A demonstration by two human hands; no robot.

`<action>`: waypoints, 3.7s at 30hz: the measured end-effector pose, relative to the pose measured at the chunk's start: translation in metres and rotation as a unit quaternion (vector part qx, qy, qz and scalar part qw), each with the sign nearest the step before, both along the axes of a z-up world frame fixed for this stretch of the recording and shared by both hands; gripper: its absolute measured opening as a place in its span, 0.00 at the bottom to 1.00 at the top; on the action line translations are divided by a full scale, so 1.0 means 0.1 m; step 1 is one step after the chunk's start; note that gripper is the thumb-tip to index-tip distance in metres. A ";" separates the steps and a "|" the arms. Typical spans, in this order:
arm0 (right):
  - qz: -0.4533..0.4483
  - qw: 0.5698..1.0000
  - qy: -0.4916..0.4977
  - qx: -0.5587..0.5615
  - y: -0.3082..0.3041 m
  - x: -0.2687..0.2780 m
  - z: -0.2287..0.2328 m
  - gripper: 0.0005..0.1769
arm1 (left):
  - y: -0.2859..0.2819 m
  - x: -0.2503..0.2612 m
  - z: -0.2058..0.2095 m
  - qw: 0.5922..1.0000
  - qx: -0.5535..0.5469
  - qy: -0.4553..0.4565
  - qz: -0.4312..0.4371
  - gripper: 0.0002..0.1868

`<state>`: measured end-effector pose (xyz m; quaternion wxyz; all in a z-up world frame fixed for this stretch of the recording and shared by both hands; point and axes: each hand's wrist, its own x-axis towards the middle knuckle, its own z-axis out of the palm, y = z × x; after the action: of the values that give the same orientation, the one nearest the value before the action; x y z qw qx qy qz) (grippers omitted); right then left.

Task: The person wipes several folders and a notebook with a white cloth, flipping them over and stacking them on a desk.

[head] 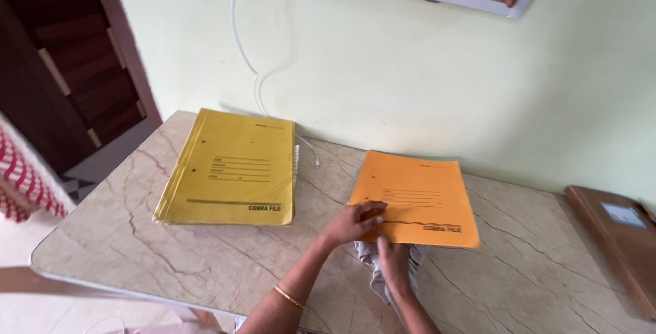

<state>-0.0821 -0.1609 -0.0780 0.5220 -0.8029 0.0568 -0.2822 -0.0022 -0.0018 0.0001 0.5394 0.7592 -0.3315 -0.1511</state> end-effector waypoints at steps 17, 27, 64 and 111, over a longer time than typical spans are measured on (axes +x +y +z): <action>0.104 0.873 -0.061 0.472 -0.33 -0.04 0.23 0.19 | 0.07 0.35 -0.30 0.866 -0.423 0.263 0.039 0.50; 0.053 0.884 -0.024 0.463 -1.44 -0.55 0.22 0.22 | -0.24 -0.06 -0.16 0.930 -0.246 0.274 0.003 0.52; -0.164 0.843 0.119 0.497 -5.06 -1.78 -0.20 0.12 | -3.58 -1.08 -0.37 0.972 -0.073 0.215 -0.063 0.40; -0.208 0.917 0.224 0.257 -4.61 -1.99 -0.07 0.19 | -3.68 -1.01 -0.28 0.995 0.026 0.092 -0.031 0.44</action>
<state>-0.2812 -0.6218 -0.0854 0.6136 -0.6535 0.4081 -0.1730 -0.1030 -0.3699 -0.0283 0.5427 0.7455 -0.2994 -0.2453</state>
